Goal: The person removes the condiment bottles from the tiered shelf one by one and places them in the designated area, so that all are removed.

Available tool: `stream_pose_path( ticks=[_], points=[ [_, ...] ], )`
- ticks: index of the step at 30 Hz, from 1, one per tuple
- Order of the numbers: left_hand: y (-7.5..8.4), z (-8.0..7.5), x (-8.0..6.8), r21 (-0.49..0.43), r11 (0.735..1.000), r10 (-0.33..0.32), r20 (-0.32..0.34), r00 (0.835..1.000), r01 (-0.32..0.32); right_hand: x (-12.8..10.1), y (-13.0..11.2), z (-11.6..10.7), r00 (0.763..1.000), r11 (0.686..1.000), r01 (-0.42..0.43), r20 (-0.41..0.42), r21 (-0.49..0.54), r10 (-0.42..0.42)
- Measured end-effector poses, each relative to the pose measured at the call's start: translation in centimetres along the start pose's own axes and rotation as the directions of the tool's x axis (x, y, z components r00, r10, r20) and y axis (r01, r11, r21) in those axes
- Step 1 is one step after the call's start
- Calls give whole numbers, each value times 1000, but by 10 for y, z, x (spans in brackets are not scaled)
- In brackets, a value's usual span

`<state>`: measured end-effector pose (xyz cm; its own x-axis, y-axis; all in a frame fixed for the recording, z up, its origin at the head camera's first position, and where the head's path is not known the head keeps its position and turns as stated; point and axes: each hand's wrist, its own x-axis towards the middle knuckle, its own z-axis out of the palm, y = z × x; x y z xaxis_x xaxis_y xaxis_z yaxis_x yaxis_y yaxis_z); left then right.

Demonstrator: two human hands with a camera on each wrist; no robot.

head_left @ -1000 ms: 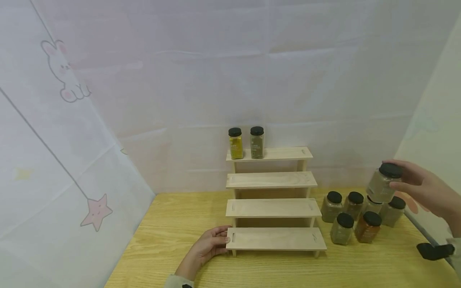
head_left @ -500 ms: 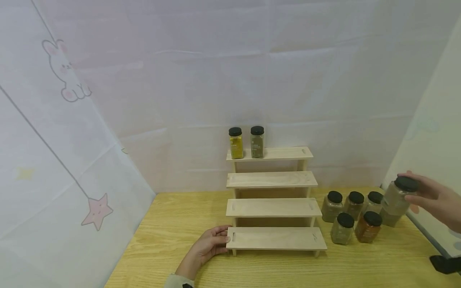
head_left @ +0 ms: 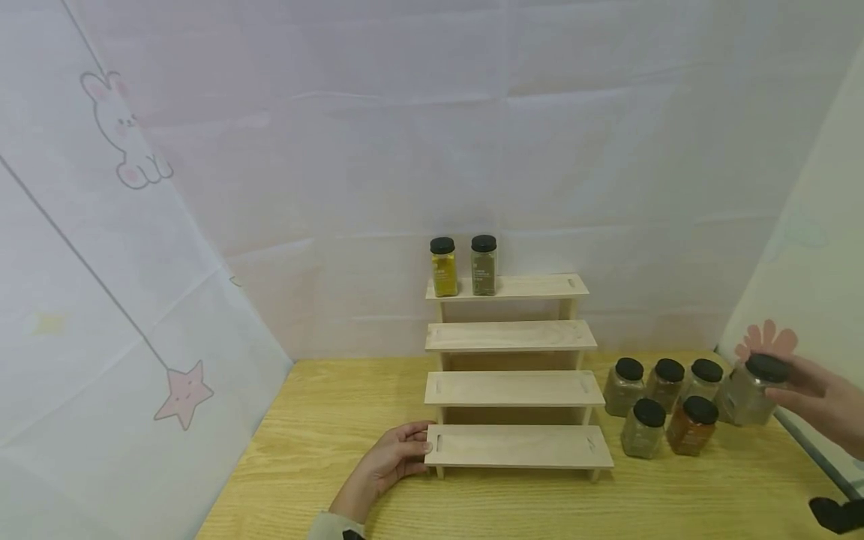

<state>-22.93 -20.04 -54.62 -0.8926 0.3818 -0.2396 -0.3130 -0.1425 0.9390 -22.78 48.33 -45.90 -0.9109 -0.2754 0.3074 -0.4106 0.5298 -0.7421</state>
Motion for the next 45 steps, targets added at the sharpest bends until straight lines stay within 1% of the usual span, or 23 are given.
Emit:
stream_pose_path(
  ticks=[3,4,8,12,15,18,21,24,25,27,30,32,35,37,40,45],
  points=[
    [0,0,0,-1,1000,-2,-1,1000,2,-4,7,2,999,999,-53,11,-15,53],
    [0,1,-1,-1,1000,-3,-2,1000,3,-5,10,2,997,997,-71,26,-16,71],
    [0,1,-1,-4,1000,-2,-5,1000,2,-9,19,8,992,992,-122,46,22,121],
    [-1,1,-1,-6,1000,-3,-1,1000,3,-15,27,16,992,989,-127,34,79,125],
    [-1,0,-1,-6,1000,-5,4,1000,5,-18,31,21,991,986,-127,63,105,121],
    [-1,0,-1,-7,1000,-7,5,1000,7,-19,35,24,985,980,-157,95,126,145],
    [-1,0,-1,-5,1000,-5,6,1000,5,-22,41,26,973,971,-214,107,103,203],
    [-1,0,-2,-4,1000,-2,8,1000,2,-25,45,30,966,967,-241,112,80,231],
    [-1,0,-2,-4,1000,-1,9,1000,1,-25,47,31,967,968,-238,110,78,229],
    [-1,0,-2,-5,1000,0,9,1000,0,-25,49,32,973,972,-211,115,107,199],
    [-1,0,-2,-8,1000,0,12,1000,0,-24,52,33,981,968,-169,124,185,148],
    [-1,1,-2,-8,1000,2,11,1000,-2,-23,53,34,984,964,-156,123,216,132],
    [0,1,-2,-7,1000,3,9,1000,-3,-24,56,38,981,960,-178,118,215,155],
    [0,1,-2,-5,1000,2,6,1000,-2,-25,57,40,971,958,-225,125,180,204],
    [0,2,-2,-3,1000,1,1,1000,-1,-25,58,43,960,954,-267,121,137,252],
    [0,2,-2,0,1000,0,-9,1000,0,-24,60,45,948,948,-301,139,106,285]
  ],
)
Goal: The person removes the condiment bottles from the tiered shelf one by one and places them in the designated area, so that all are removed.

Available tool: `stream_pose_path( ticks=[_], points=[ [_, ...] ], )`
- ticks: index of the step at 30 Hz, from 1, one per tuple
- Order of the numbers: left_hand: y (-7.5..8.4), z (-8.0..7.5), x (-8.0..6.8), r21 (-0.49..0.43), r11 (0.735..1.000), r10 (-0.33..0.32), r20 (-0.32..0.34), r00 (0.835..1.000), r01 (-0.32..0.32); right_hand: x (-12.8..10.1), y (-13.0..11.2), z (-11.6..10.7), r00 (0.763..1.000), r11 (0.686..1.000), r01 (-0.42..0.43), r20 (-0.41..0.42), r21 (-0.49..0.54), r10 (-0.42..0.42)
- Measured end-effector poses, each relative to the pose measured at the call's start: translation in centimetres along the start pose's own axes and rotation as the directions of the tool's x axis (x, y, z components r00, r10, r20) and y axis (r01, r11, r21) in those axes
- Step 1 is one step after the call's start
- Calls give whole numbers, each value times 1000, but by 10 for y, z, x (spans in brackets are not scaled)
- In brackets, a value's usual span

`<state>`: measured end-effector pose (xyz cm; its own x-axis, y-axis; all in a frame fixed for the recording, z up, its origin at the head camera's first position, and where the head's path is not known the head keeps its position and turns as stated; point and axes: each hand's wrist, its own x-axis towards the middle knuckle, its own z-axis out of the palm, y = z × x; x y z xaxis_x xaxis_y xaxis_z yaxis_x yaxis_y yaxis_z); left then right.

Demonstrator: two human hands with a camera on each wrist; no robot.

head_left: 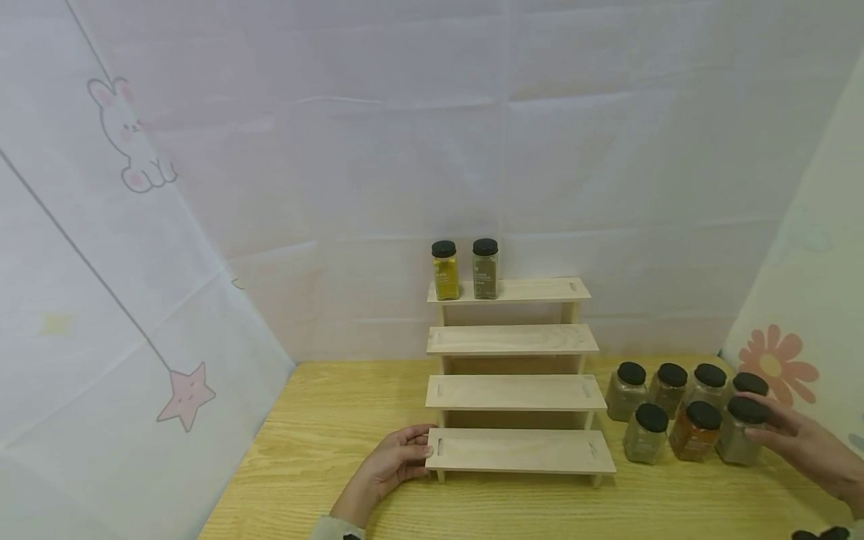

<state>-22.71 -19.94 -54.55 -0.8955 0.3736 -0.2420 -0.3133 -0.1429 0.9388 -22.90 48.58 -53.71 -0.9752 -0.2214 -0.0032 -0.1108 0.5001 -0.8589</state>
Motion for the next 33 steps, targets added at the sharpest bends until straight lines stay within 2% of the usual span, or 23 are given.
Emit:
stream_pose_path(
  ticks=[4,7,16,20,24,27,31,33],
  points=[
    [-1,0,0,1,1000,2,3,1000,-2,0,1,1,999,999,-30,13,13,30],
    [-1,0,0,2,1000,2,8,1000,-2,-1,4,1,1000,999,-21,12,27,21],
    [-2,-1,-1,-3,1000,3,21,1000,-3,-3,14,-1,992,983,123,9,138,-126],
    [-2,-1,0,-9,1000,4,17,1000,-3,-2,15,-1,988,976,151,6,154,-153],
    [-1,-1,1,-14,1000,2,7,1000,-1,-3,12,-2,994,988,110,4,109,-111],
    [-1,-1,1,-11,1000,2,9,1000,-2,-4,7,-3,998,997,70,5,18,-70],
    [-1,-2,1,-7,1000,-1,23,1000,1,-2,-8,-9,996,990,82,-18,-112,-84],
    [-1,-2,0,-7,1000,-5,27,1000,5,0,-20,-12,994,986,91,-39,-139,-98]
  ],
)
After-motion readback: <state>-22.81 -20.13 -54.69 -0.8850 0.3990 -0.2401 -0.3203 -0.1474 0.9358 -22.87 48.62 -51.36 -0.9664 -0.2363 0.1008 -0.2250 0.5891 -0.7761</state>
